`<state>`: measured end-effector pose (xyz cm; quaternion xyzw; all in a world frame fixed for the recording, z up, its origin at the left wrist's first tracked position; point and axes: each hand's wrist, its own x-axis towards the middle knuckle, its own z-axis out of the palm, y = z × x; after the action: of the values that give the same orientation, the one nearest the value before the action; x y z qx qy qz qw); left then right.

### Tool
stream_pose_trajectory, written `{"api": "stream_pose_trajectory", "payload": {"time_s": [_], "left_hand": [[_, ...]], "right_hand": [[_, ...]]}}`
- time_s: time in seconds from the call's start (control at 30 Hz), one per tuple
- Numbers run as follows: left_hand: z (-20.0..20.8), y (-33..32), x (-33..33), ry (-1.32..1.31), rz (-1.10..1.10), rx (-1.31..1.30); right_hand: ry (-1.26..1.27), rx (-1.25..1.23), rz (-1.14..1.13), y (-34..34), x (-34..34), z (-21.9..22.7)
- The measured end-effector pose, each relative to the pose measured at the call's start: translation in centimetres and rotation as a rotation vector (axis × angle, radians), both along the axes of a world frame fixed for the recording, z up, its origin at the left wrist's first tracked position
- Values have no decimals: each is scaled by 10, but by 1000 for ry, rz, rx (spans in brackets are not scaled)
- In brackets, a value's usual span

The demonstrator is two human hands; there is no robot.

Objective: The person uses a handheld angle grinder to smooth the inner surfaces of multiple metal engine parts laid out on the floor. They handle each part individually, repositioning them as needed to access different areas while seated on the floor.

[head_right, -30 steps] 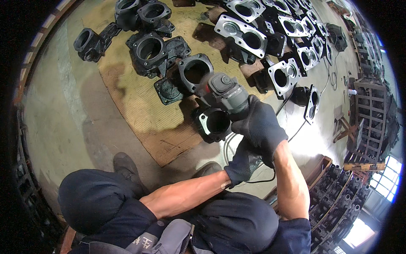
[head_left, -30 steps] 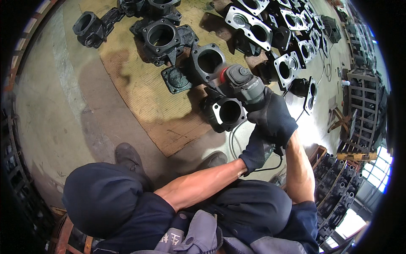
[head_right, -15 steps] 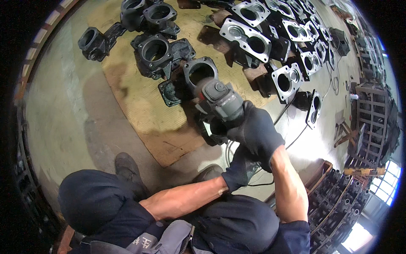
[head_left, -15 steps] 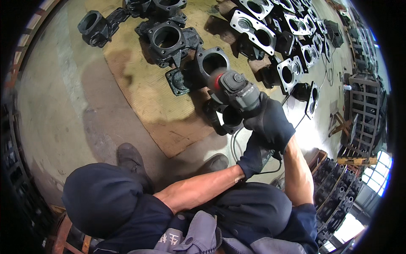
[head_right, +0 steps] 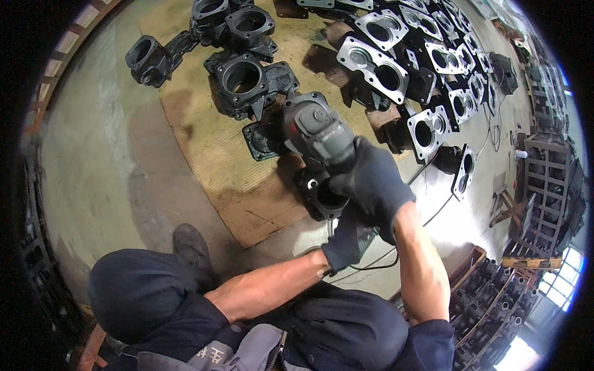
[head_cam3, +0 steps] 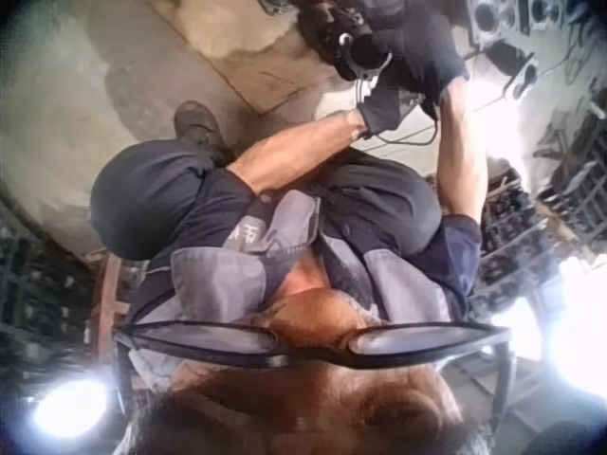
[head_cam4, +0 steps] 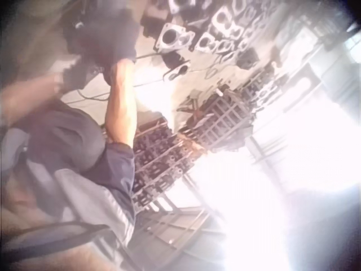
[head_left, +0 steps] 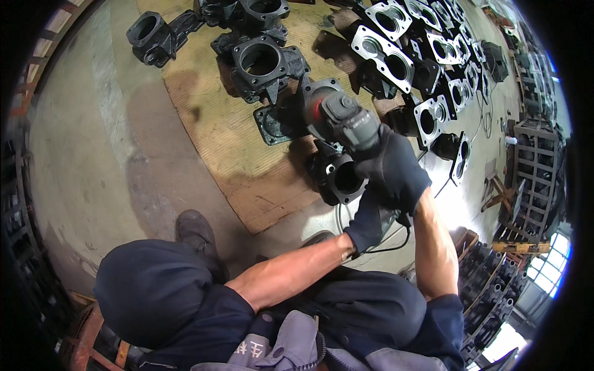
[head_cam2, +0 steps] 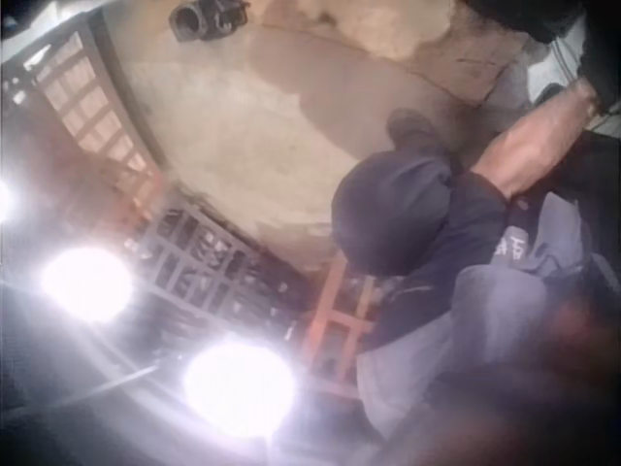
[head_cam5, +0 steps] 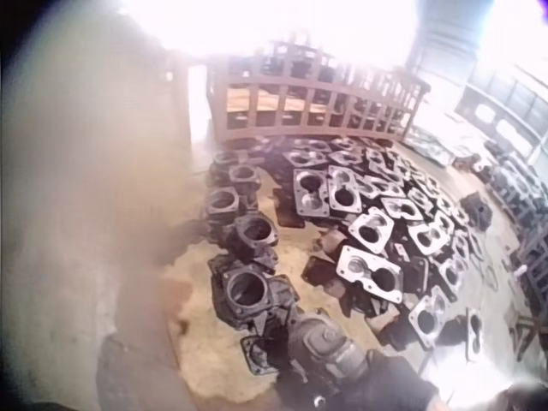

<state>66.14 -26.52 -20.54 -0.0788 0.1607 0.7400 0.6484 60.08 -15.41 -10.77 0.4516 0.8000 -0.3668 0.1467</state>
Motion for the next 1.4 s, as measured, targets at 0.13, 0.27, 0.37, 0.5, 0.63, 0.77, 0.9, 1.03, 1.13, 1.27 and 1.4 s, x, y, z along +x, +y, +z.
{"api": "stream_pose_trajectory", "payload": {"time_s": [0.13,0.27,0.37,0.5,0.63,0.77,0.9,1.03,1.13,1.27,1.4], "left_hand": [[16,-8,20,-277,-53,93],[11,-9,27,-85,-28,66],[3,-2,4,0,-15,-5],[-6,21,-24,335,-110,22],[0,38,-15,270,-78,113],[4,19,-4,-266,-1,24],[-4,13,0,92,-23,12],[0,20,-9,-77,2,42],[-7,28,-24,214,-49,33],[-10,43,-36,-42,-8,80],[7,44,-42,570,-66,-11]], "right_hand": [[-4,64,-8,-13,26,16],[-18,50,-7,-14,25,16],[9,8,-8,-5,9,2],[76,48,16,11,-15,1],[6,75,-59,33,-3,7],[67,-14,-49,13,5,0],[44,-25,-45,9,1,5],[34,13,-4,14,-3,1],[49,82,34,23,-17,3],[38,89,27,34,-29,6],[24,52,-29,38,-27,11]]}}
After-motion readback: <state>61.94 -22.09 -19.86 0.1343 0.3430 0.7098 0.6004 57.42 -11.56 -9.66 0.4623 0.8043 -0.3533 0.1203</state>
